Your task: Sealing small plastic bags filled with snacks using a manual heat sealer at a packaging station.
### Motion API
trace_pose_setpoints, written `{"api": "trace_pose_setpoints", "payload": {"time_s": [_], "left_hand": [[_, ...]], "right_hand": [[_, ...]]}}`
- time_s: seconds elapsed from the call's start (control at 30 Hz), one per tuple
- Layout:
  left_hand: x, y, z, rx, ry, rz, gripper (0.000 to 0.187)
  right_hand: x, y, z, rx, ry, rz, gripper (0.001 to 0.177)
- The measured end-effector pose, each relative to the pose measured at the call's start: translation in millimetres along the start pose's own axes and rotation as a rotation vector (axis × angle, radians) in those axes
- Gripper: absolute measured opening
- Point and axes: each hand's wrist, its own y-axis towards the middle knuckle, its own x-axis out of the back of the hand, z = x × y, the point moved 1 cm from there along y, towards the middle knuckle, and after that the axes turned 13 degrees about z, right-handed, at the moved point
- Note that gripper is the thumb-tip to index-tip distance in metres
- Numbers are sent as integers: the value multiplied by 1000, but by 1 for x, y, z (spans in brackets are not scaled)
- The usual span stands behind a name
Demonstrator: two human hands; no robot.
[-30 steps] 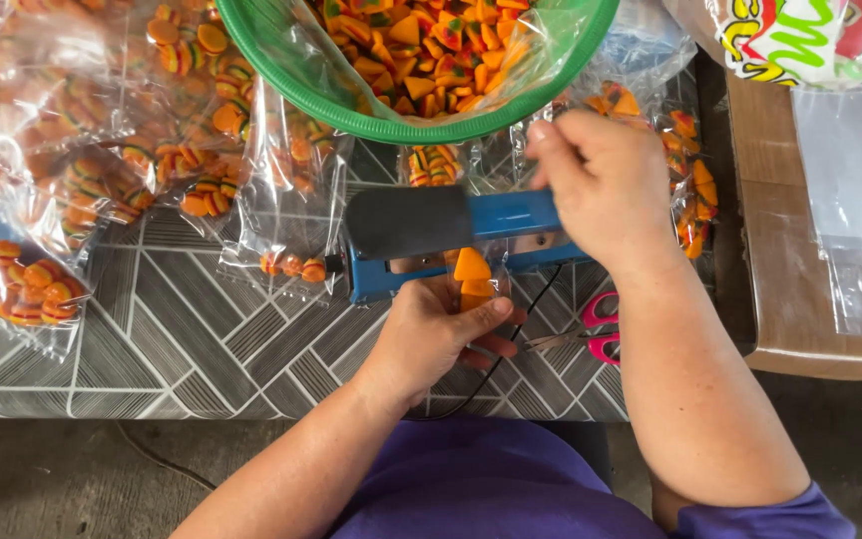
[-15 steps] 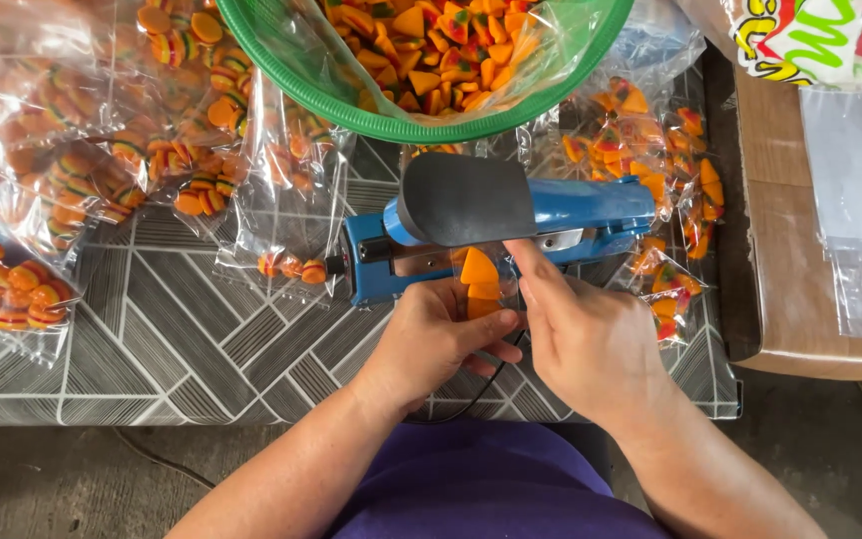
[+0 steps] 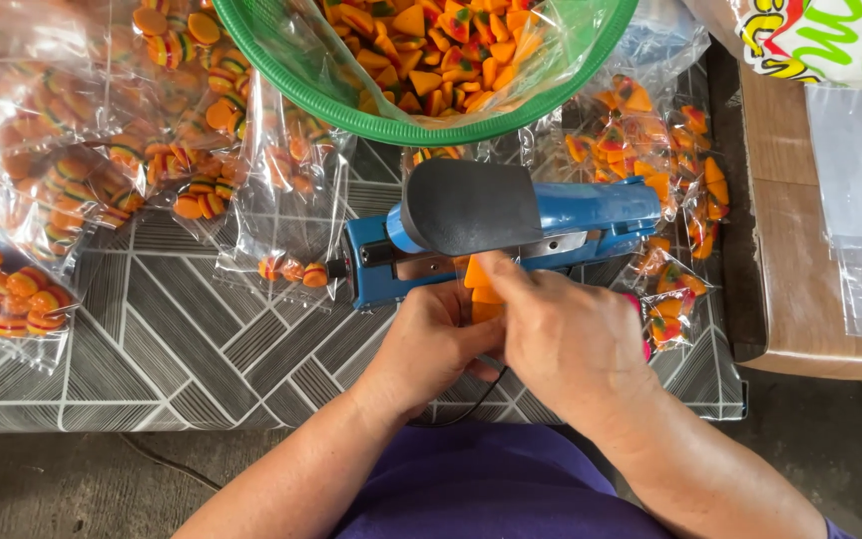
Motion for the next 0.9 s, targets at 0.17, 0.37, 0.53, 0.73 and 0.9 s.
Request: {"api": "trace_pose_setpoints", "payload": {"time_s": [0.17, 0.37, 0.53, 0.73, 0.9], "left_hand": [[-9, -7, -13, 6, -44, 8, 27], [-28, -20, -43, 42, 184, -149, 22], [-30, -23, -36, -11, 513, -252, 17], [-38, -29, -30, -109, 396, -138, 16], [-28, -36, -5, -52, 717, -55, 28]], "right_hand": [[-6, -6, -24, -91, 46, -48, 49], [-2, -17, -28, 9, 110, -294, 40], [5, -25, -32, 61, 479, -277, 22], [-8, -18, -36, 121, 1242, 29, 34], [-22, -18, -31, 191, 1468, 55, 16]]}}
